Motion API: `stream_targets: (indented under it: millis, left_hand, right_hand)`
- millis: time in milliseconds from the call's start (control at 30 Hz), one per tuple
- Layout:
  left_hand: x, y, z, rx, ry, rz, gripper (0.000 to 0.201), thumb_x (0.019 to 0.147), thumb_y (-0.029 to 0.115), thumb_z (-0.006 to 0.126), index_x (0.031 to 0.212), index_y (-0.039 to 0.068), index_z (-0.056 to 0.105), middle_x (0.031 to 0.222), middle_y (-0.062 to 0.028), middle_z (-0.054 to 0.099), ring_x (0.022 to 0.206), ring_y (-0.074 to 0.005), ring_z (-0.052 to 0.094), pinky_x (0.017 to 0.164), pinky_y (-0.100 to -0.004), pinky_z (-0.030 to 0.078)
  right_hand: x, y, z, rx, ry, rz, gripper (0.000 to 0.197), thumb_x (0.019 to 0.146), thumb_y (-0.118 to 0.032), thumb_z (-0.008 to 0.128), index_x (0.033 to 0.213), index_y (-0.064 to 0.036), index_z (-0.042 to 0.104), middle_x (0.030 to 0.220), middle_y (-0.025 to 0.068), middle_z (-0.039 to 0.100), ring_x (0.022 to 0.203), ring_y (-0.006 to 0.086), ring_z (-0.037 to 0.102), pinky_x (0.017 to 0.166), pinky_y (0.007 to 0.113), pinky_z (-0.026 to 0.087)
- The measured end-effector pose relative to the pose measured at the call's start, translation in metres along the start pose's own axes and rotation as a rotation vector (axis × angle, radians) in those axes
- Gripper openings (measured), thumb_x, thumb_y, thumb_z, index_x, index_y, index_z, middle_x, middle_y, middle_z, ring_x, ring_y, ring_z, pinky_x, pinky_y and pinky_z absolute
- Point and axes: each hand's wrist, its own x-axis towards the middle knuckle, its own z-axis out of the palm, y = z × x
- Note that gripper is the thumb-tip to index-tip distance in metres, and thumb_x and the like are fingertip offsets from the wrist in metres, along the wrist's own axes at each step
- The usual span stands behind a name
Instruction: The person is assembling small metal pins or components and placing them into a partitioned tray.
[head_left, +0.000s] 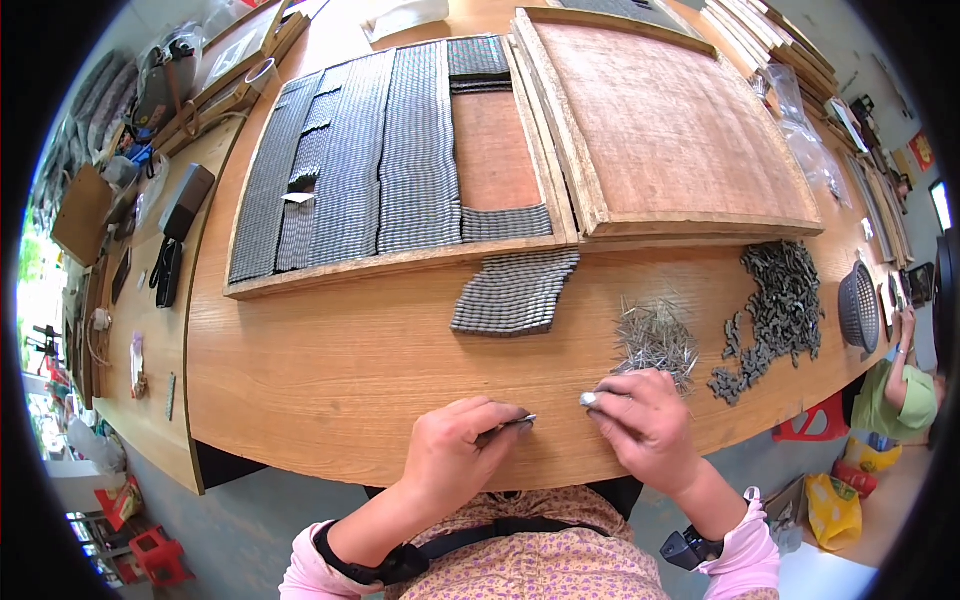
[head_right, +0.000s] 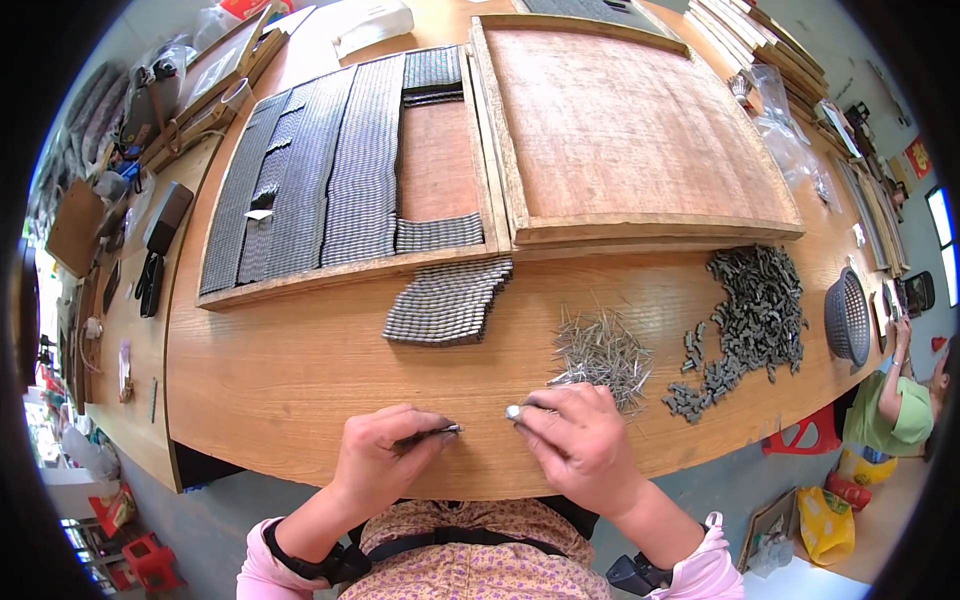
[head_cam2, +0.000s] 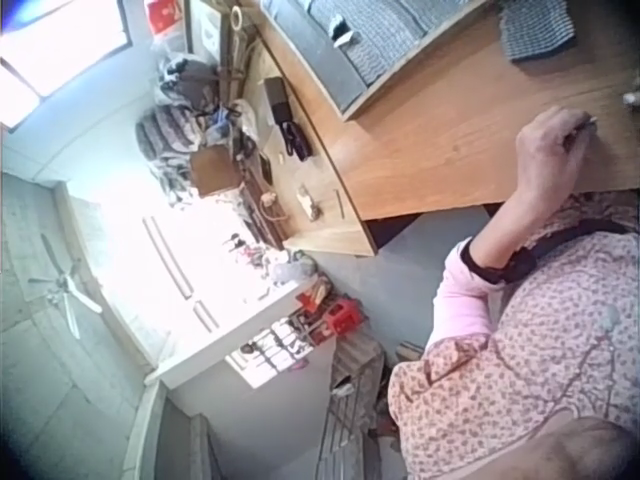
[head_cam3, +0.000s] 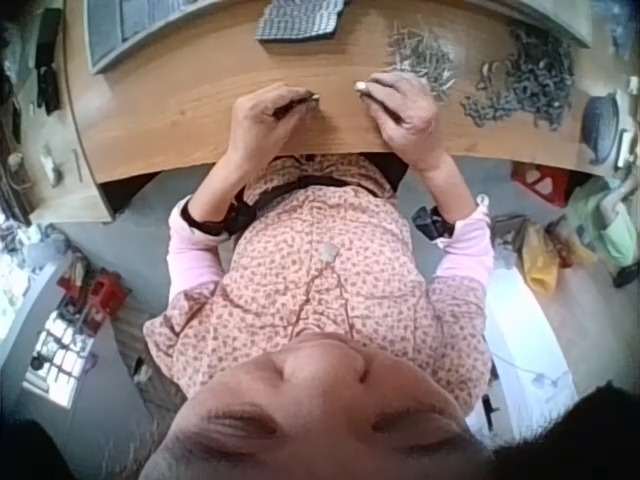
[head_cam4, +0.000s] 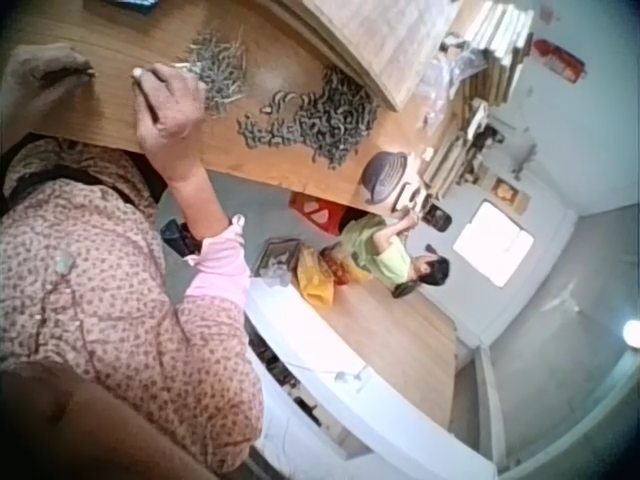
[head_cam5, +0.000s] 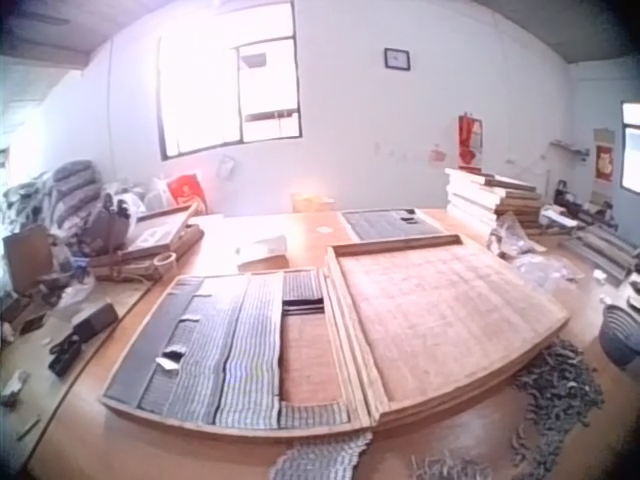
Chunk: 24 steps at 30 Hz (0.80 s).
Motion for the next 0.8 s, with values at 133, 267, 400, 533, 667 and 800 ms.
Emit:
stream_targets:
  millis: [133,267,400,533,667,800]
  left_hand:
    - [0.001,-0.002,0.002,0.004,0.002,0.007,0.014,0.078,-0.001,0.075,0.092,0.0,0.072,0.076,-0.01,0.068,0.062,-0.0161,0.064,0.056,-0.0267,0.049]
    - [0.0,-0.001,0.002,0.004,0.007,0.006,0.014,0.078,-0.001,0.074,0.092,0.0,0.072,0.076,-0.01,0.068,0.062,-0.0162,0.064,0.056,-0.0268,0.049]
    - [0.0,-0.002,0.003,0.005,0.02,0.005,0.015,0.078,-0.001,0.074,0.092,0.0,0.072,0.076,-0.0102,0.068,0.063,-0.0163,0.064,0.056,-0.0269,0.049]
    - [-0.002,0.0,0.003,0.028,0.035,0.025,0.016,0.078,-0.001,0.074,0.094,0.001,0.072,0.077,-0.0096,0.068,0.065,-0.0175,0.064,0.056,-0.0276,0.05]
    - [-0.003,-0.004,0.007,0.098,0.067,0.108,0.016,0.077,0.002,0.075,0.092,0.004,0.073,0.078,-0.0076,0.068,0.066,-0.0194,0.065,0.057,-0.0294,0.051]
    - [-0.003,-0.006,0.008,0.178,0.078,0.179,0.014,0.076,0.007,0.077,0.089,0.008,0.073,0.079,-0.0053,0.068,0.067,-0.0212,0.064,0.058,-0.032,0.052]
  right_hand:
    - [-0.003,0.001,-0.003,0.442,0.156,0.375,0.017,0.073,-0.001,0.078,0.088,-0.0048,0.071,0.084,0.009,0.069,0.077,0.0251,0.065,0.073,0.033,0.049]
    - [0.0,0.004,-0.009,0.248,0.087,0.224,0.02,0.073,-0.007,0.079,0.091,-0.0042,0.072,0.095,0.0078,0.068,0.087,0.0251,0.063,0.08,0.036,0.048]
    - [-0.005,-0.003,-0.005,-0.101,-0.135,-0.051,0.036,0.075,-0.029,0.077,0.103,-0.0077,0.071,0.113,0.0047,0.061,0.104,0.0253,0.055,0.09,0.038,0.041]
    - [-0.025,-0.009,-0.002,-0.115,-0.235,-0.194,0.04,0.076,-0.036,0.075,0.104,-0.0087,0.07,0.116,0.0027,0.061,0.107,0.0213,0.054,0.09,0.036,0.038]
    - [-0.048,-0.006,0.004,-0.076,-0.228,-0.427,0.031,0.077,-0.032,0.075,0.098,-0.0094,0.071,0.108,0.0019,0.066,0.099,0.0166,0.06,0.081,0.03,0.043]
    - [-0.035,-0.015,0.006,0.175,-0.117,-0.229,0.021,0.072,-0.016,0.079,0.091,-0.009,0.072,0.092,0.0032,0.071,0.078,0.0169,0.066,0.067,0.028,0.047]
